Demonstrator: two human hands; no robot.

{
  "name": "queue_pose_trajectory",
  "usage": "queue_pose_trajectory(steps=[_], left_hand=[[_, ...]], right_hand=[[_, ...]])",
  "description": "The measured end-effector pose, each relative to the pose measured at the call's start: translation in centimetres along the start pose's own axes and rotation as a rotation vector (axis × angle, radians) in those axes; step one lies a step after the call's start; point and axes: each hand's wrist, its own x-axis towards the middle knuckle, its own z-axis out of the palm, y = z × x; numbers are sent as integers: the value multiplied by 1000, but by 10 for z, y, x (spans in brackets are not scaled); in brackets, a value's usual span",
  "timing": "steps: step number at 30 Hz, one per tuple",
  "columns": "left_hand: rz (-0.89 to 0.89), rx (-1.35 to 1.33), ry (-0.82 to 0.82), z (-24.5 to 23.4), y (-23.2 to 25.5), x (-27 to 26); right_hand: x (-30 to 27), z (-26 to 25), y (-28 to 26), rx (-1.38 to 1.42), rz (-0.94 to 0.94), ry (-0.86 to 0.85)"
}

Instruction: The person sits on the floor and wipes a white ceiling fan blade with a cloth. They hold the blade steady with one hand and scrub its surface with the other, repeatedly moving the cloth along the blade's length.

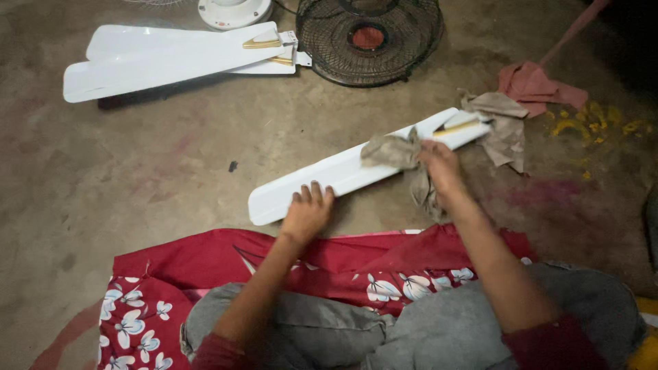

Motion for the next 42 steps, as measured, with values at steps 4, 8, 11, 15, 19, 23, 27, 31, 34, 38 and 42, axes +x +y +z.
queue_pose_trajectory(steps=[4,8,11,15,19,23,27,31,34,38,42], left_hand=[[-105,-267,57,-36,-34,0],[-134,-308,177,-61,-62,-9],[-134,-345,216,-69,-72,-12],[-140,-356,265,-69,-73,-10],[-191,-347,233,-69,-78,-2],[-189,-327,246,-71,-87,2],[-208,-360,253,-66,-81,5],[-219,-380,261,-59,-86,5],[-200,-321,228,-56,-88,2],[-207,-308,254,-58,-84,0],[-197,-289,299,-66,-85,-3]], right_hand=[[-14,19,-42,-134,-210,49],[-60,70,-59,-637,-895,-53],[-84,109,-59,-886,-1000,-150],[-58,103,-59,-1173,-1183,-85],[-2,37,-48,-1334,-1106,-33],[32,5,-43,-1342,-965,204],[7,83,-52,-1214,-741,403],[-65,200,-44,-768,-988,211],[-67,210,-32,-891,-1113,64],[-6,133,-39,-1109,-1285,-93],[45,25,-63,-1296,-966,98]])
